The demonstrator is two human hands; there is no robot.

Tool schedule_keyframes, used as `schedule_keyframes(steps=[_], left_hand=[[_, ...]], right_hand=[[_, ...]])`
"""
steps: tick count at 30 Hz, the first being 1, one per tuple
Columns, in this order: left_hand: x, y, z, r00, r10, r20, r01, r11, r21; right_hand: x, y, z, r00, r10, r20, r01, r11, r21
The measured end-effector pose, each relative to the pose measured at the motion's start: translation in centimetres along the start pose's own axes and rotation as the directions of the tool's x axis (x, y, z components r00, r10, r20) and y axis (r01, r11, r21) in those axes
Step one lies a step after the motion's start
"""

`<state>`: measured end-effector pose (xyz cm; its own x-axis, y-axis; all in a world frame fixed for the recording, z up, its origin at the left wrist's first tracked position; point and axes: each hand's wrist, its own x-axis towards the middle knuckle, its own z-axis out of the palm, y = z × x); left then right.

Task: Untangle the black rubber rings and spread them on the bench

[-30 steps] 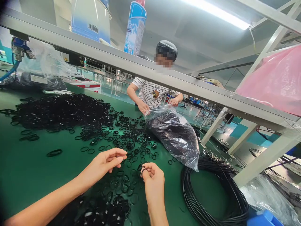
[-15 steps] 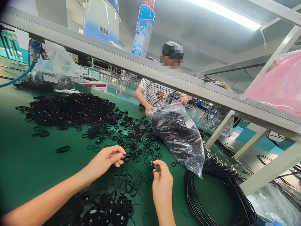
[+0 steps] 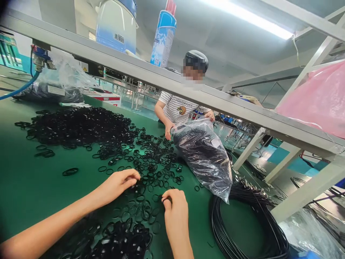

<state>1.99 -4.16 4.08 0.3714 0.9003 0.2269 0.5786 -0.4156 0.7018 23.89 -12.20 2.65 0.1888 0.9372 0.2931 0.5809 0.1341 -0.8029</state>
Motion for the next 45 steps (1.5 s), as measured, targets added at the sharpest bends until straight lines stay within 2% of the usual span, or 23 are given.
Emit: schedule_keyframes(steps=[2, 4, 6, 9, 11, 14, 16, 19, 21, 22, 24, 26, 29, 32, 34, 36, 38, 41, 45], left_hand=[[-0.3, 1.4, 0.3, 0.998, 0.063, -0.019, -0.065, 0.993, -0.095], [-0.8, 2.9, 0.7, 0.996, 0.087, -0.006, -0.087, 0.979, -0.186], [-1.5, 4.3, 1.4, 0.994, 0.070, 0.078, -0.044, 0.954, -0.296], [-2.1, 5.2, 2.8, 0.979, 0.063, 0.193, 0.043, 0.865, -0.499], [-2.0, 4.9, 3.3, 0.982, 0.054, 0.179, 0.056, 0.829, -0.556], [-1.2, 3.7, 2.7, 0.997, -0.030, 0.070, 0.064, 0.834, -0.548], [-0.5, 2.9, 1.7, 0.999, -0.054, -0.003, 0.046, 0.865, -0.500], [0.0, 2.3, 0.5, 0.997, -0.034, -0.066, 0.007, 0.930, -0.368], [0.0, 2.4, 0.3, 0.997, -0.023, -0.071, 0.001, 0.954, -0.301], [-0.1, 2.4, 0.3, 0.998, -0.016, -0.056, 0.001, 0.962, -0.274], [-0.4, 2.5, 0.6, 1.000, 0.013, -0.006, -0.014, 0.976, -0.216], [-0.8, 2.5, 1.0, 0.994, 0.077, 0.074, -0.064, 0.984, -0.167], [-1.5, 2.4, 1.7, 0.962, 0.193, 0.194, -0.164, 0.974, -0.156], [-2.2, 2.6, 2.3, 0.939, 0.240, 0.246, -0.192, 0.960, -0.204], [-2.4, 2.9, 2.6, 0.945, 0.216, 0.246, -0.159, 0.960, -0.230], [-2.3, 3.4, 2.8, 0.960, 0.153, 0.235, -0.092, 0.963, -0.253], [-2.2, 3.9, 2.8, 0.970, 0.098, 0.221, -0.028, 0.954, -0.298], [-1.9, 4.2, 2.9, 0.972, 0.058, 0.228, 0.045, 0.906, -0.421], [-1.4, 3.8, 3.1, 0.966, -0.027, 0.257, 0.169, 0.819, -0.549]], right_hand=[[0.3, -0.2, -0.3, 0.995, 0.103, 0.007, -0.103, 0.984, 0.144], [0.4, -0.7, -0.5, 0.989, 0.142, 0.038, -0.147, 0.966, 0.213], [0.2, -1.5, -0.4, 0.981, 0.176, 0.078, -0.192, 0.929, 0.317], [-0.1, -2.6, -0.2, 0.974, 0.180, 0.138, -0.224, 0.859, 0.461], [-0.1, -2.7, -0.5, 0.984, 0.163, 0.074, -0.179, 0.862, 0.475], [0.4, -1.4, -1.5, 0.972, 0.186, -0.142, -0.117, 0.913, 0.390], [0.7, -0.1, -2.1, 0.974, 0.154, -0.168, -0.104, 0.957, 0.272], [0.6, 1.1, -2.1, 0.997, -0.035, -0.068, 0.031, 0.998, -0.058], [0.0, 1.1, -1.4, 0.986, -0.167, 0.013, 0.164, 0.950, -0.265], [-0.4, 0.7, -0.9, 0.976, -0.209, 0.060, 0.217, 0.924, -0.316], [-1.1, -0.2, 0.0, 0.956, -0.244, 0.164, 0.286, 0.903, -0.322], [-1.6, -1.0, 0.7, 0.948, -0.224, 0.226, 0.287, 0.908, -0.306], [-1.5, -1.6, 1.2, 0.960, -0.193, 0.201, 0.248, 0.920, -0.303], [-0.9, -1.5, 1.0, 0.987, -0.103, 0.120, 0.120, 0.982, -0.148], [-0.5, -1.4, 0.6, 0.991, 0.011, 0.137, -0.016, 0.999, 0.039], [-0.3, -1.4, 0.4, 0.980, 0.073, 0.187, -0.116, 0.966, 0.231], [-0.3, -1.6, 0.3, 0.973, 0.086, 0.213, -0.163, 0.912, 0.376], [-0.3, -1.8, 0.2, 0.973, 0.098, 0.210, -0.189, 0.861, 0.473], [-0.2, -1.5, 0.3, 0.978, 0.161, 0.134, -0.206, 0.853, 0.480]])
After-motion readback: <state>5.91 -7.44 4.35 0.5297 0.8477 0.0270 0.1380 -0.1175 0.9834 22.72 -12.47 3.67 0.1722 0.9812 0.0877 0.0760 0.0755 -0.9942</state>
